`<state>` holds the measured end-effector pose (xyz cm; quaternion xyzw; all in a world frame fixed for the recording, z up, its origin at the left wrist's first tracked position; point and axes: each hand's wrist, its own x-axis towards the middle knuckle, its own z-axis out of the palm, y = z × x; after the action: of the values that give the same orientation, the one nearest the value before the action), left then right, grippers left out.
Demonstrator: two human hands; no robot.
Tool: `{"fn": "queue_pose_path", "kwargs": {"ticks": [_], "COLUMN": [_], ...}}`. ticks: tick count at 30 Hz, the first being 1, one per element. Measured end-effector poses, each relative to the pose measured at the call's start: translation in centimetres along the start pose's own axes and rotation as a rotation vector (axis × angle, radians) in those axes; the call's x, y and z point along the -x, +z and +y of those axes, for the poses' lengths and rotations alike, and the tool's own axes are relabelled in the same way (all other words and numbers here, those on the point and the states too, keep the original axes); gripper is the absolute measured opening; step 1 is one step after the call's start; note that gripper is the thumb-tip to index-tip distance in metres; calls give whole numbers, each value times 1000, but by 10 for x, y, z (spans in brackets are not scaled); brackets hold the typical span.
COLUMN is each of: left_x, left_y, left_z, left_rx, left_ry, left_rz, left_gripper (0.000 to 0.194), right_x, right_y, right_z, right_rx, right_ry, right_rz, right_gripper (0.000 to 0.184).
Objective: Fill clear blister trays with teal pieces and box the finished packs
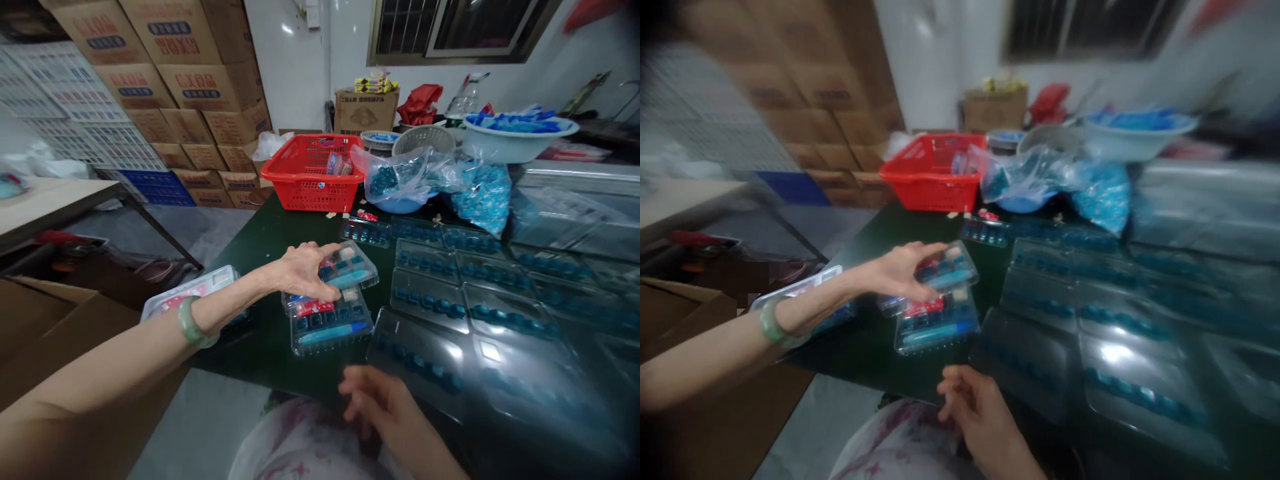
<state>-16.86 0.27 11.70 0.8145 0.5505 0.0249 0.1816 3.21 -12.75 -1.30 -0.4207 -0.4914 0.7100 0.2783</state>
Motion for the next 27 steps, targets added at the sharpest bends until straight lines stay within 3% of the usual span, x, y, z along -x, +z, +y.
{"fn": "queue_pose_path", "kwargs": {"ticks": [5,9,14,20,23,25,27], "left_x": [1,3,3,7,11,12,11], "left_y": [5,7,33,69,69,64,61], "left_z": [-2,-5,-6,-6,-6,-9,-14], "left_rx": [68,63,-2,-177,-122,-19,90], "left_ry": [1,2,85,65,87,122,105], "left_rz": [-36,-7,46,12,-96,-180,-190], "left_gripper": [87,87,86,97,100,91,85], "right_x": [-1,-1,-2,-16,-24,-26,-27], "right_y": [2,7,10,13,15,16,17], "right_z": [-4,-2,-6,-14,-16,-17,-17], "right_rx": [-192,-392,-647,-785,-811,-820,-824], "right_ry": [54,99,158,188,146,123,114], "right_rz": [53,129,137,99,82,84,107], "right_gripper": [54,61,55,47,36,31,30]}}
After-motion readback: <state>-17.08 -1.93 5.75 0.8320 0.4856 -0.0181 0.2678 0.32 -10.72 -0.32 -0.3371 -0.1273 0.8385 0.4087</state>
